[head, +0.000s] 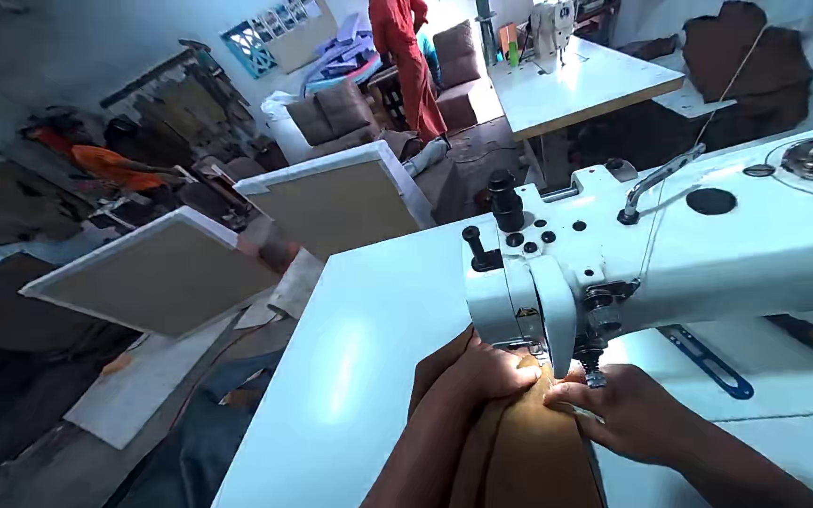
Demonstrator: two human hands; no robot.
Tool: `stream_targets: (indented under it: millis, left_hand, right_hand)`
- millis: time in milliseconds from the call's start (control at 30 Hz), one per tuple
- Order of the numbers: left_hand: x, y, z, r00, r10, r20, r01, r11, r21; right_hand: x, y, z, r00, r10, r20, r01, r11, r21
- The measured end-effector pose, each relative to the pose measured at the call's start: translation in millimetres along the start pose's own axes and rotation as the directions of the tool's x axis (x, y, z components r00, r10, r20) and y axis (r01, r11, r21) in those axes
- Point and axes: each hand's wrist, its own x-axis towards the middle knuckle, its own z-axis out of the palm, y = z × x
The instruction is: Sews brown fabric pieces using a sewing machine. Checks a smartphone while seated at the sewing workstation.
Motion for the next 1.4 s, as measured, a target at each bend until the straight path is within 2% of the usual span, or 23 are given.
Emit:
stream_targets:
  millis: [67,133,200,367,500,533,600,667,733,767,833,900,967,1067,1167,1233,1333,1400]
  left_hand:
    - [-4.3,3.7,-2.1,1.0,0.001,-0.022,-0.002,1.0,-0.026]
    - [-14.3,15.2,-8.1,0.999,-0.011,-0.043,0.005,0.99,-0.14]
    - [-14.0,16.6,-7.6,0.999,-0.028,-0.031,0.023,0.989,-0.144]
    - [-1.1,-1.6,5.2,0.994,-0.007,-0.112,0.011,0.999,0.032]
    - [-35.2,33.9,-9.0,0.979,-0.155,-0.132,0.18,0.962,0.204]
    - [-45.8,40.6,-7.8,0.98,-0.147,-0.136,0.179,0.947,0.265]
    - [-69.1,50.2,2.1,0.994,-0.061,-0.091,0.087,0.944,0.318]
    - [-88.5,60.0,24.7,0.99,0.058,-0.13,-0.019,0.96,0.278]
    - [-99.1,77.0,45.4,0.987,0.003,-0.164,0.034,0.975,0.22]
    - [-99.5,80.2,61.3,0.963,-0.011,-0.27,0.073,0.973,0.221]
    - [-92.6,76.7,94.4,0.853,0.027,-0.52,0.105,0.969,0.222]
    - [-88.4,72.0,111.6,0.784,0.059,-0.619,0.094,0.973,0.212]
    - [-87.9,66.8,114.1,0.747,0.08,-0.66,0.031,0.987,0.155]
    - [-95.4,62.2,99.5,0.788,-0.011,-0.616,-0.048,0.996,-0.079]
    - [-98.9,52.6,97.1,0.751,-0.076,-0.656,-0.126,0.959,-0.256]
    - [-99.7,47.6,97.2,0.745,-0.103,-0.659,-0.164,0.93,-0.33]
    - [-97.7,42.4,94.8,0.751,-0.093,-0.653,-0.192,0.916,-0.352]
    - [-97.1,38.8,86.6,0.791,-0.058,-0.61,-0.182,0.928,-0.325]
  right_hand:
    - [-0.2,2.6,1.1,1.0,-0.02,-0.024,0.02,1.0,0.017]
    - [-1.7,3.7,1.9,0.999,-0.023,-0.031,0.024,0.999,0.045]
    - [-2.9,4.3,2.5,0.999,-0.021,-0.027,0.023,0.998,0.054]
    - [-2.6,3.3,0.1,0.997,0.048,0.055,-0.054,0.992,0.112]
    - [-0.9,2.7,-1.4,0.991,0.085,0.106,-0.1,0.985,0.144]
    - [-1.0,2.5,-2.6,0.984,0.109,0.138,-0.129,0.98,0.152]
    - [-0.7,1.5,-5.4,0.971,0.134,0.199,-0.167,0.973,0.158]
    - [-0.9,0.7,-5.5,0.975,0.12,0.187,-0.148,0.978,0.145]
    - [1.2,-1.1,-6.7,0.974,0.127,0.189,-0.153,0.979,0.133]
    - [2.3,-1.8,-7.4,0.97,0.14,0.197,-0.166,0.979,0.122]
    - [4.0,-3.2,-11.2,0.959,0.186,0.214,-0.212,0.972,0.105]
    - [7.0,-6.0,-20.7,0.929,0.238,0.282,-0.281,0.952,0.12]
    - [5.6,-5.7,-24.4,0.929,0.236,0.287,-0.283,0.95,0.134]
    - [4.6,-6.8,-27.6,0.923,0.234,0.304,-0.29,0.945,0.153]
    - [1.9,-9.5,-26.1,0.937,0.21,0.279,-0.249,0.962,0.115]
    - [-2.0,-10.8,-20.4,0.964,0.149,0.22,-0.17,0.982,0.081]
    - [-7.6,-11.0,-7.7,0.994,-0.015,0.111,0.01,0.999,0.047]
    - [-10.2,-12.4,-0.6,0.988,-0.138,0.064,0.136,0.99,0.036]
